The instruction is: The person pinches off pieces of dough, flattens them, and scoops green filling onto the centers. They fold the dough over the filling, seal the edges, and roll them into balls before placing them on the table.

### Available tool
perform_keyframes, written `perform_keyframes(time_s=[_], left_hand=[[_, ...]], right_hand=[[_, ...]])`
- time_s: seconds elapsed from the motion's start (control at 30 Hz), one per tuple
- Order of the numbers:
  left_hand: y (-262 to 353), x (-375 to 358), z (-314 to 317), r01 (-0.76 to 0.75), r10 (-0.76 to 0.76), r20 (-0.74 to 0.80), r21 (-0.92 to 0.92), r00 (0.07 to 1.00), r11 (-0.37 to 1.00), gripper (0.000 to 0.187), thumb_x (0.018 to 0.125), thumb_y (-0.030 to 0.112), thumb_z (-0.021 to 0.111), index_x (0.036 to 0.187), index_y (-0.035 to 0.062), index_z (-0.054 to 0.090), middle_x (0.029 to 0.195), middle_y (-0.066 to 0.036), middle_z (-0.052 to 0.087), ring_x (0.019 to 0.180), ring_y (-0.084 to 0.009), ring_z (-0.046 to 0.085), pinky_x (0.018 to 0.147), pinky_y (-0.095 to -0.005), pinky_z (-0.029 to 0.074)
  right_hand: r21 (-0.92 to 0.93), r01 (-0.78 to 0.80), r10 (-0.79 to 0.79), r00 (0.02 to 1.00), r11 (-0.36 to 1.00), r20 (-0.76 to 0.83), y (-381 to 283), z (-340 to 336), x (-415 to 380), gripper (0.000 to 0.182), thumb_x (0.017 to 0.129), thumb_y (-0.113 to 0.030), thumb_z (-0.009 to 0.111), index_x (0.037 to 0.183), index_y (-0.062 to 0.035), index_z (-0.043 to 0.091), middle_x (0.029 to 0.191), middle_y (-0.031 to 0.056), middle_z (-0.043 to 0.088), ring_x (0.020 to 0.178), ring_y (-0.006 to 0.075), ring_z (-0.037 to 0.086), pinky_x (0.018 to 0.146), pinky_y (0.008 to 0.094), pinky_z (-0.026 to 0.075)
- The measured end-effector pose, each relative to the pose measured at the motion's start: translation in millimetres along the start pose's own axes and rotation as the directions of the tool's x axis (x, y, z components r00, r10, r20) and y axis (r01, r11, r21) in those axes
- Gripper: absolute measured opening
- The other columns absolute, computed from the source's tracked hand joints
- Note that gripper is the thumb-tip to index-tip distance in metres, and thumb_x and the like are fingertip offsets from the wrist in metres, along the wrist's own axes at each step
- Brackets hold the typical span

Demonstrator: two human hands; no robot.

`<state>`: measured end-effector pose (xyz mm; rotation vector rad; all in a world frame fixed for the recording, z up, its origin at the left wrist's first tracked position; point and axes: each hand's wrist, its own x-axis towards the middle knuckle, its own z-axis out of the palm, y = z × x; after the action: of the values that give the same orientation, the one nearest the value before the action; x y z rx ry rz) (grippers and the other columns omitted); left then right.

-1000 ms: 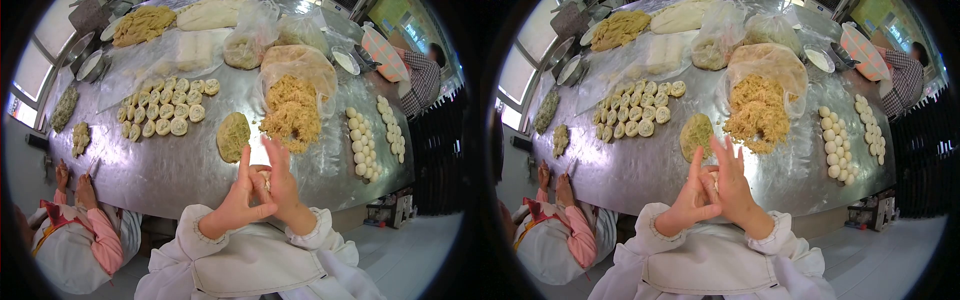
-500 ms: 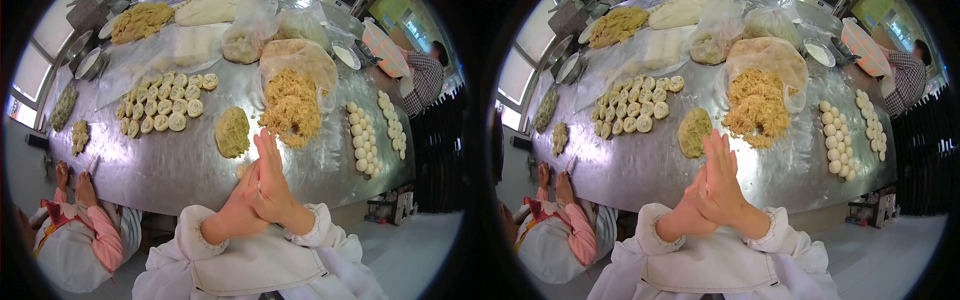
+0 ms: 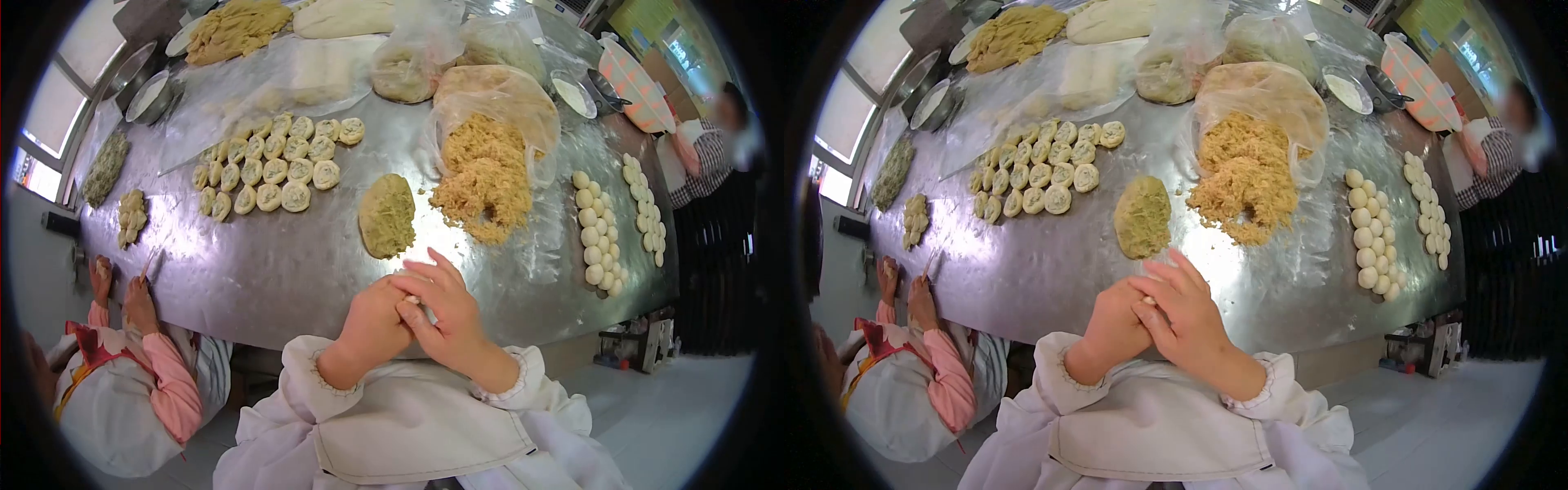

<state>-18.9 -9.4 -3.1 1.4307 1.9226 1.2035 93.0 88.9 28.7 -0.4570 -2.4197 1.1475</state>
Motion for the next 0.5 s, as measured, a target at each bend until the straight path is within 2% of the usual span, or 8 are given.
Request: perform_keyframes(time_s=[0.03, 0.13, 0.23, 0.3, 0.33, 0.4, 0.43, 0.5], left_hand=[[2, -3, -2, 0.024, -0.024, 0.005, -0.057, 1.0, 0.998, 0.031, 0.07, 0.005, 0.068, 0.1, 0.0048, 0.063, 0.095, -0.012, 0.064, 0.09, -0.0309, 0.061, 0.075, -0.0373, 0.05], [13, -7, -6, 0.077, -0.074, 0.022, -0.222, 0.997, 0.972, 0.025, 0.072, 0.006, 0.068, 0.096, 0.0047, 0.064, 0.092, -0.014, 0.064, 0.086, -0.03, 0.062, 0.072, -0.0373, 0.05], [14, -21, -3, 0.17, -0.148, 0.091, -0.33, 0.985, 0.929, 0.017, 0.075, 0.01, 0.068, 0.09, 0.0033, 0.065, 0.082, -0.014, 0.063, 0.077, -0.0297, 0.062, 0.068, -0.0369, 0.049], [4, -34, 1, 0.308, -0.239, 0.233, -0.338, 0.943, 0.889, 0.015, 0.078, 0.013, 0.067, 0.088, 0.0021, 0.065, 0.074, -0.013, 0.062, 0.071, -0.0292, 0.061, 0.068, -0.0357, 0.049], [2, -37, -2, 0.358, -0.267, 0.339, -0.24, 0.902, 0.902, 0.015, 0.08, 0.015, 0.066, 0.088, 0.0019, 0.065, 0.073, -0.011, 0.062, 0.071, -0.0271, 0.062, 0.068, -0.0344, 0.049], [1, -40, -10, 0.41, -0.335, 0.526, -0.031, 0.782, 0.911, 0.017, 0.085, 0.018, 0.065, 0.089, 0.0014, 0.066, 0.07, -0.008, 0.063, 0.072, -0.0228, 0.064, 0.069, -0.0318, 0.049], [1, -42, -13, 0.492, -0.349, 0.535, -0.148, 0.77, 0.858, 0.016, 0.087, 0.018, 0.064, 0.089, 0.0015, 0.065, 0.075, -0.008, 0.065, 0.076, -0.02, 0.064, 0.069, -0.0309, 0.049], [4, -47, -19, 0.626, -0.376, 0.557, -0.369, 0.74, 0.687, 0.015, 0.091, 0.017, 0.062, 0.088, 0.0017, 0.063, 0.086, -0.008, 0.067, 0.083, -0.0143, 0.064, 0.068, -0.029, 0.05]], right_hand=[[-0.058, 0.044, -0.043, 0.999, 0.997, 0.018, 3, -1, -2, 0.029, 0.084, -0.015, 0.068, 0.112, -0.0084, 0.064, 0.116, 0.0164, 0.06, 0.118, 0.0302, 0.051, 0.098, 0.0401, 0.041], [0.019, -0.082, 0.082, 0.996, 0.996, 0.022, -4, -4, -8, 0.016, 0.081, -0.01, 0.068, 0.097, -0.0083, 0.068, 0.089, 0.0071, 0.062, 0.09, 0.0254, 0.06, 0.077, 0.036, 0.049], [0.154, -0.243, 0.23, 0.968, 0.958, 0.101, 0, 2, -22, 0.012, 0.079, -0.009, 0.07, 0.091, -0.0076, 0.067, 0.08, 0.0053, 0.061, 0.071, 0.0227, 0.06, 0.063, 0.0345, 0.049], [0.095, -0.154, 0.149, 0.987, 0.984, 0.057, 9, 8, -28, 0.011, 0.079, -0.009, 0.07, 0.09, -0.0074, 0.067, 0.08, 0.0064, 0.062, 0.066, 0.0223, 0.06, 0.06, 0.0335, 0.049], [0.064, -0.112, 0.11, 0.993, 0.992, 0.036, 14, 10, -32, 0.01, 0.079, -0.009, 0.07, 0.089, -0.0073, 0.068, 0.079, 0.0069, 0.062, 0.064, 0.0222, 0.06, 0.059, 0.0331, 0.049], [-0.021, -0.237, 0.232, 0.962, 0.971, -0.143, 28, 4, -27, 0.009, 0.079, -0.006, 0.071, 0.087, -0.0067, 0.067, 0.08, 0.0073, 0.063, 0.068, 0.0193, 0.062, 0.061, 0.0293, 0.049], [-0.057, -0.299, 0.278, 0.931, 0.953, -0.236, 34, 1, -21, 0.009, 0.078, -0.004, 0.071, 0.086, -0.0064, 0.067, 0.08, 0.0075, 0.064, 0.071, 0.0178, 0.063, 0.062, 0.0275, 0.05], [-0.093, -0.22, 0.183, 0.935, 0.971, -0.303, 40, -3, -11, 0.008, 0.081, -0.006, 0.069, 0.088, -0.0061, 0.067, 0.085, 0.0085, 0.065, 0.072, 0.0221, 0.063, 0.063, 0.031, 0.051]])
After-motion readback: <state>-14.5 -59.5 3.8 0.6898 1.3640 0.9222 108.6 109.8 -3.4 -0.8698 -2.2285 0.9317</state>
